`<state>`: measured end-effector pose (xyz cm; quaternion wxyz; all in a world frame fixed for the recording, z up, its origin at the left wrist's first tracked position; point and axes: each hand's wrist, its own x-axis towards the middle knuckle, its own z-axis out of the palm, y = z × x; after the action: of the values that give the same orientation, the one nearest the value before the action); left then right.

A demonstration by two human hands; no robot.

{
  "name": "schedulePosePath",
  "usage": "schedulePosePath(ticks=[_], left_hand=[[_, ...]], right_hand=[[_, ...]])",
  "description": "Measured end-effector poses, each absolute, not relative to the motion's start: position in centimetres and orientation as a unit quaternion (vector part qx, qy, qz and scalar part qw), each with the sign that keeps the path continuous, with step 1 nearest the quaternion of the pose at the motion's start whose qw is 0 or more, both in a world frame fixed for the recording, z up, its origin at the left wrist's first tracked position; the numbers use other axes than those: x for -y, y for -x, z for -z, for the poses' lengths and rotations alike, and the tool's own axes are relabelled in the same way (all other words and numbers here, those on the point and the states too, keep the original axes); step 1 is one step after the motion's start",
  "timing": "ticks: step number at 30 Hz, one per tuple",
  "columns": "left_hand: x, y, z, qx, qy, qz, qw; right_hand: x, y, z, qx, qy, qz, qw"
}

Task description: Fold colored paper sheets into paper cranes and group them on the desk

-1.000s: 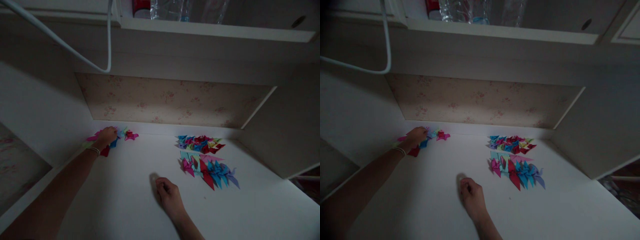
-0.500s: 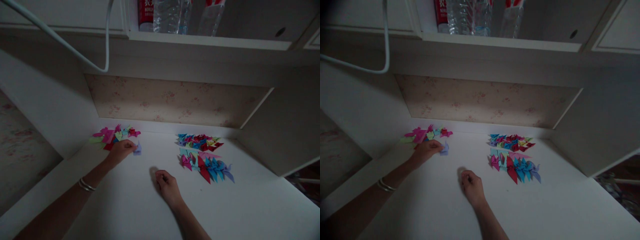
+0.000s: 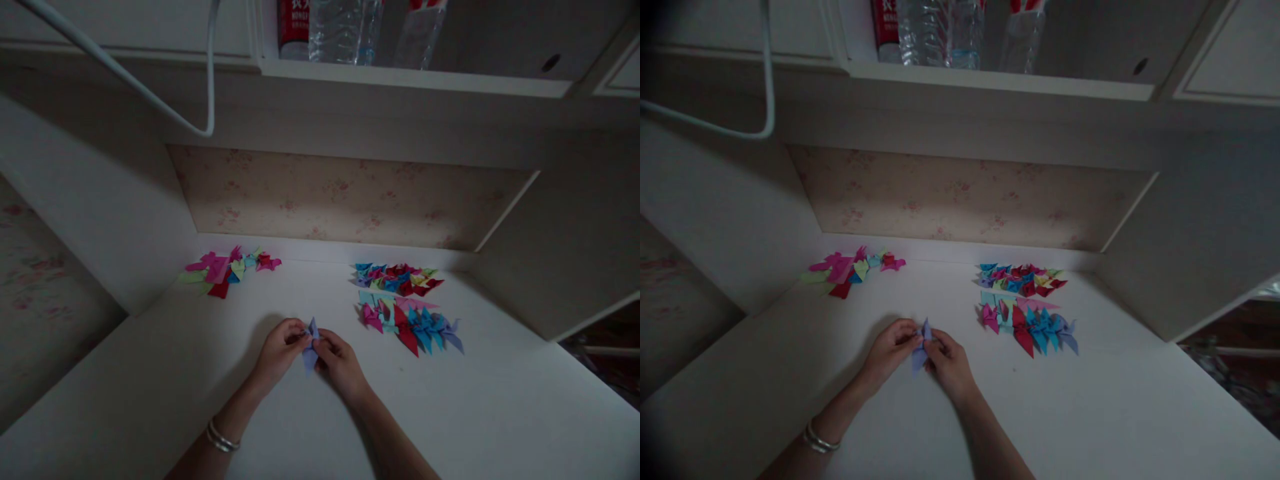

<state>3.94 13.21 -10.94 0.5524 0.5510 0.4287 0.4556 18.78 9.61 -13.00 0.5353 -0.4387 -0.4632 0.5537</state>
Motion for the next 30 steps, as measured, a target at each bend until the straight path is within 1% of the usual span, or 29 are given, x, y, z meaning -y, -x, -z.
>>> schedulePosePath(ticks=[3,8,16,24,30], left_hand=[[-13.1,-3.9,11.1,-0.439,-0.553,-0.447,0.549],[-13.0,-3.6,11.6,-0.440,-0.597,-0.389,0.546],[-13.2,-3.6,12.3,-0.430,-0.601,-0.385,0.554],[-13.3,-3.5,12.4,-0.425,-0.607,-0.380,0.553],[-13.0,-3.5,11.4,-0.431,-0.603,-0.374,0.557]], right_hand=[[-9.8,-18.7,12.9,0.434,0.439,-0.554,0.558],[-9.8,-18.8,12.8,0.372,0.433,-0.547,0.612],[-9.8,-19.1,13.2,0.429,0.457,-0.525,0.576],[-9.9,-19.1,13.7,0.403,0.465,-0.544,0.571],[-9.9,-19.2,13.6,0.413,0.470,-0.538,0.564]])
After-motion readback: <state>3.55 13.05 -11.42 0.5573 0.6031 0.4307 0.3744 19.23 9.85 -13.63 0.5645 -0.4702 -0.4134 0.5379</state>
